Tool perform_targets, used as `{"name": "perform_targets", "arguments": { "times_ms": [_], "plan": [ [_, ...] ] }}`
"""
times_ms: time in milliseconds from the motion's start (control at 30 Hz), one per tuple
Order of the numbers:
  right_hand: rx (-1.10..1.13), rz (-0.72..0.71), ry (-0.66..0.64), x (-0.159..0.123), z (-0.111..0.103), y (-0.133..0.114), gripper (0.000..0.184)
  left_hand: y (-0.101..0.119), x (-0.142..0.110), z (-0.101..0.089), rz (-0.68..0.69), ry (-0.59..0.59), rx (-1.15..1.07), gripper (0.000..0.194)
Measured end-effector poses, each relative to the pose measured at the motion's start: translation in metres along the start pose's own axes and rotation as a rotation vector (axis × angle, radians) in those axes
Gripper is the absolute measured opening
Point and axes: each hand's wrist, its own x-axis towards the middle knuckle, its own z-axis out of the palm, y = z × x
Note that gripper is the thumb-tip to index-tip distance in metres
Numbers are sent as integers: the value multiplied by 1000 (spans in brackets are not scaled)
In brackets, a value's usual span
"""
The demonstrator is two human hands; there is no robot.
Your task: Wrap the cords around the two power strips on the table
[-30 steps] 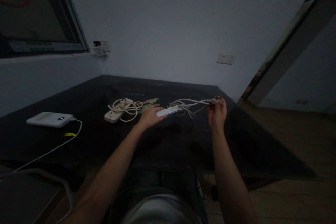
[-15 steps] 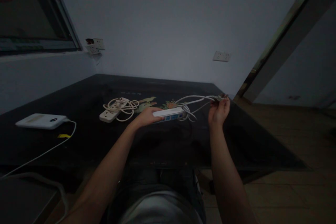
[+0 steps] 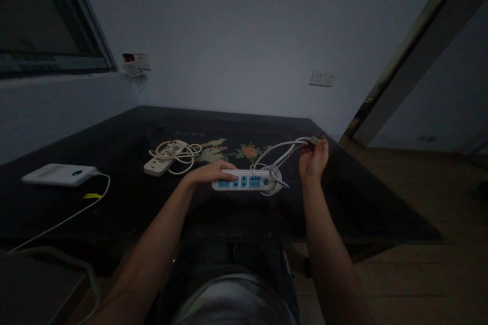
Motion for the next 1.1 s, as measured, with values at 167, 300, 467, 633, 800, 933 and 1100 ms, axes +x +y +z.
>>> {"name": "perform_targets", "arguments": {
  "times_ms": [167,300,467,633,800,933,1100],
  "plan": [
    [22,57,-42,-2,0,5,27,11,-9,4,-124,-236,-182,27],
    [41,91,-35,-4,2,9,27,18,-11,8,-67,-349,-252,28],
    [37,166,-85,-16,11,14,31,19,-10,13,27,-249,-390,34],
    [-144,294,-236,-25,15,16,39,17,-7,15,81,-128,-453,35],
    [-250,269,-246,-29,15,11,41,13,-5,13,130,-39,-490,44],
    [-388,120,-401,-36,21,4,35,7,-1,9,201,75,-546,45],
    [-388,117,-557,-41,24,3,37,3,6,7,211,292,-491,39]
  ]
}}
